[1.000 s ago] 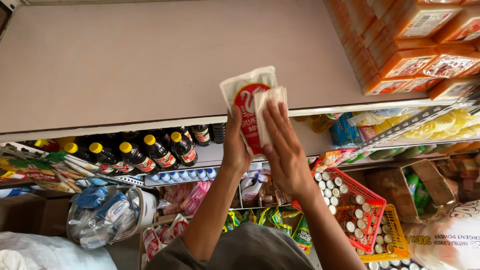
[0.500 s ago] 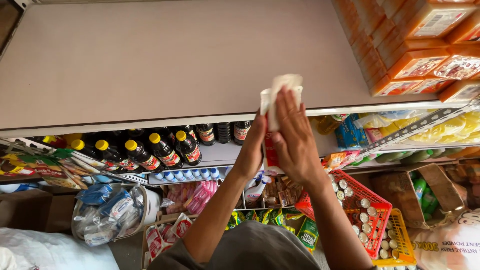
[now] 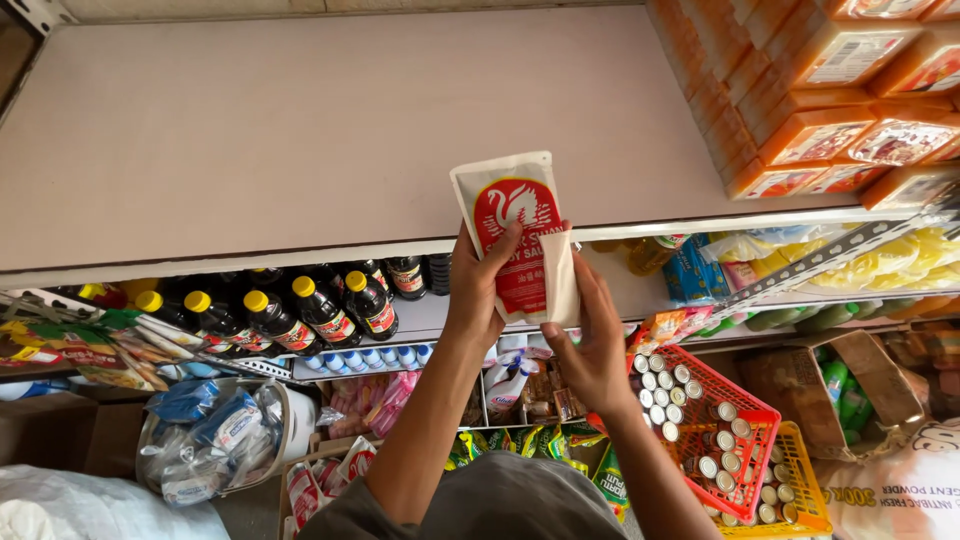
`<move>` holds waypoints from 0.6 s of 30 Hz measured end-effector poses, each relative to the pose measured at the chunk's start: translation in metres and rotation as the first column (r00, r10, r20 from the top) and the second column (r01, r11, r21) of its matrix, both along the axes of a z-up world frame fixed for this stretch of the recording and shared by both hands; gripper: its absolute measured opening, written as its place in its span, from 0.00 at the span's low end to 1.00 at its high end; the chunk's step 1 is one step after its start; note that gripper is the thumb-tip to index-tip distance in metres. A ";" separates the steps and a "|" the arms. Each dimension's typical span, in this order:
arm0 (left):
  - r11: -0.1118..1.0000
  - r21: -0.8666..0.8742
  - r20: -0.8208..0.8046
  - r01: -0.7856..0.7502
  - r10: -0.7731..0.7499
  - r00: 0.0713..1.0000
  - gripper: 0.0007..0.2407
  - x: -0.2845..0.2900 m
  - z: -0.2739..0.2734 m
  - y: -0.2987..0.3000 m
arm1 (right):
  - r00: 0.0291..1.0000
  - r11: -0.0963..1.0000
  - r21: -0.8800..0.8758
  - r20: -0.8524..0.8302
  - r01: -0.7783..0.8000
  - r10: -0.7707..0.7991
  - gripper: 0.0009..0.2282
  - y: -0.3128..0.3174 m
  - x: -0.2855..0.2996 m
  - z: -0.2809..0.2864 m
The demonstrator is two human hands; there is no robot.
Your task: Cleaning a grocery store shelf and wiping down individual soy sauce pouches before placing them on the shelf.
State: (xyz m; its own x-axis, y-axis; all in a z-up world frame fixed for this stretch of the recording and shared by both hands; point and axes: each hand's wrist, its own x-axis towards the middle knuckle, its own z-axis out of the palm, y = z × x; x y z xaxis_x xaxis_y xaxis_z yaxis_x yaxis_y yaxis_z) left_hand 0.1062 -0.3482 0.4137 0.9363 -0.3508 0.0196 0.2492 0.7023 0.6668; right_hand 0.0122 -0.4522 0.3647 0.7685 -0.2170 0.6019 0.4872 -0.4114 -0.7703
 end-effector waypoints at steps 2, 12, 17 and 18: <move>1.000 -0.022 0.072 -0.016 0.018 0.997 0.18 0.017 -0.035 -0.008 | 1.000 0.988 0.153 0.011 -0.009 0.008 0.32 0.015 -0.004 -0.011; 0.924 0.152 0.300 -0.351 0.295 0.907 0.28 0.000 -0.019 -0.025 | 0.923 0.912 -0.223 0.258 0.344 -0.286 0.17 0.006 -0.001 -0.004; 1.000 0.004 -0.059 -0.001 0.002 0.998 0.23 0.020 -0.096 -0.018 | 0.987 0.989 -0.033 0.078 0.143 -0.140 0.17 0.007 -0.007 -0.017; 0.999 -0.038 -0.077 0.005 -0.008 0.997 0.21 0.027 -0.118 -0.020 | 0.999 0.984 0.174 0.020 0.040 -0.044 0.18 0.007 -0.007 -0.025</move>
